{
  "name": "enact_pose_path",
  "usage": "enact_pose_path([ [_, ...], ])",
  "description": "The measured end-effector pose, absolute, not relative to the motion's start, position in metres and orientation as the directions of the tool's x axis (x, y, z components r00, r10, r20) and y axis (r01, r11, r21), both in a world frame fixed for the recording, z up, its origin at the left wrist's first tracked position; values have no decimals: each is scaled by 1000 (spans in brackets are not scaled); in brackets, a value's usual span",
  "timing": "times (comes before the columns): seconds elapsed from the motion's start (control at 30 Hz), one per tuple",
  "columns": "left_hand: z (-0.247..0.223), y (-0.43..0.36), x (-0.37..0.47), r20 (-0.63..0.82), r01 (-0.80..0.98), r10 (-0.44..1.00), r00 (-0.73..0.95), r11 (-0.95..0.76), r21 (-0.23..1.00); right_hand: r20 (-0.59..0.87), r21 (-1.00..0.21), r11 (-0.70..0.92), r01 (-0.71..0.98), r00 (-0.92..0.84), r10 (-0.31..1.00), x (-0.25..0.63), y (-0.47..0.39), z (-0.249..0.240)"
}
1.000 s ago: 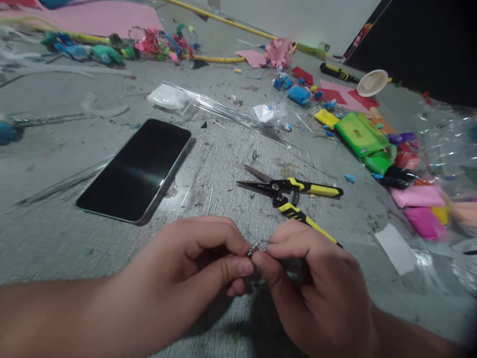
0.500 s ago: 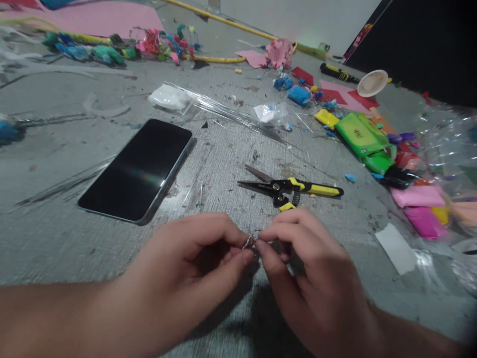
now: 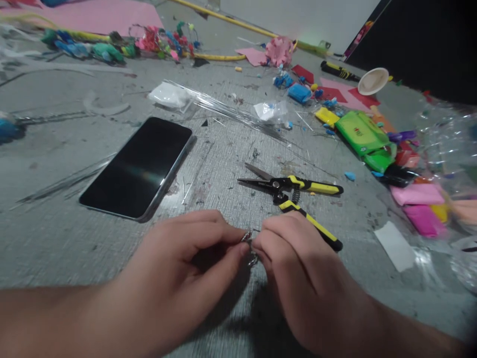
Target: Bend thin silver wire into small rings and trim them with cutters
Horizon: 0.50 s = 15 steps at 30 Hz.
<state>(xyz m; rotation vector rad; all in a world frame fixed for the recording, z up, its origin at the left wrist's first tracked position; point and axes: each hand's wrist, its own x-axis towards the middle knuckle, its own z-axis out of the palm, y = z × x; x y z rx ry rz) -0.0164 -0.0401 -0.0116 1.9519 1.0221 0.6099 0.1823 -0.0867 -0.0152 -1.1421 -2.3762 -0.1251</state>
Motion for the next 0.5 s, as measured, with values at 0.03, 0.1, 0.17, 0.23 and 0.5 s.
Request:
enact_pose_path([
  [0.03, -11, -40, -16, 41, 436, 830, 557, -334, 835, 476, -135, 653, 745, -529, 702, 183, -87, -15],
  [0.1, -10, -40, -15, 52, 432, 819, 572, -354, 830, 484, -194, 667, 719, -521, 703, 184, -86, -16],
  [0.17, -9, -39, -14, 59, 422, 805, 590, -370, 827, 491, -283, 670, 686, -496, 716, 184, -85, -19],
  [0.23, -9, -39, -13, 65, 413, 793, 606, -383, 826, 487, -384, 645, 661, -448, 750, 183, -84, -22],
  [0.5, -11, -39, -14, -50, 403, 837, 545, -209, 891, 439, -620, 547, 563, -328, 836, 183, -77, -20],
])
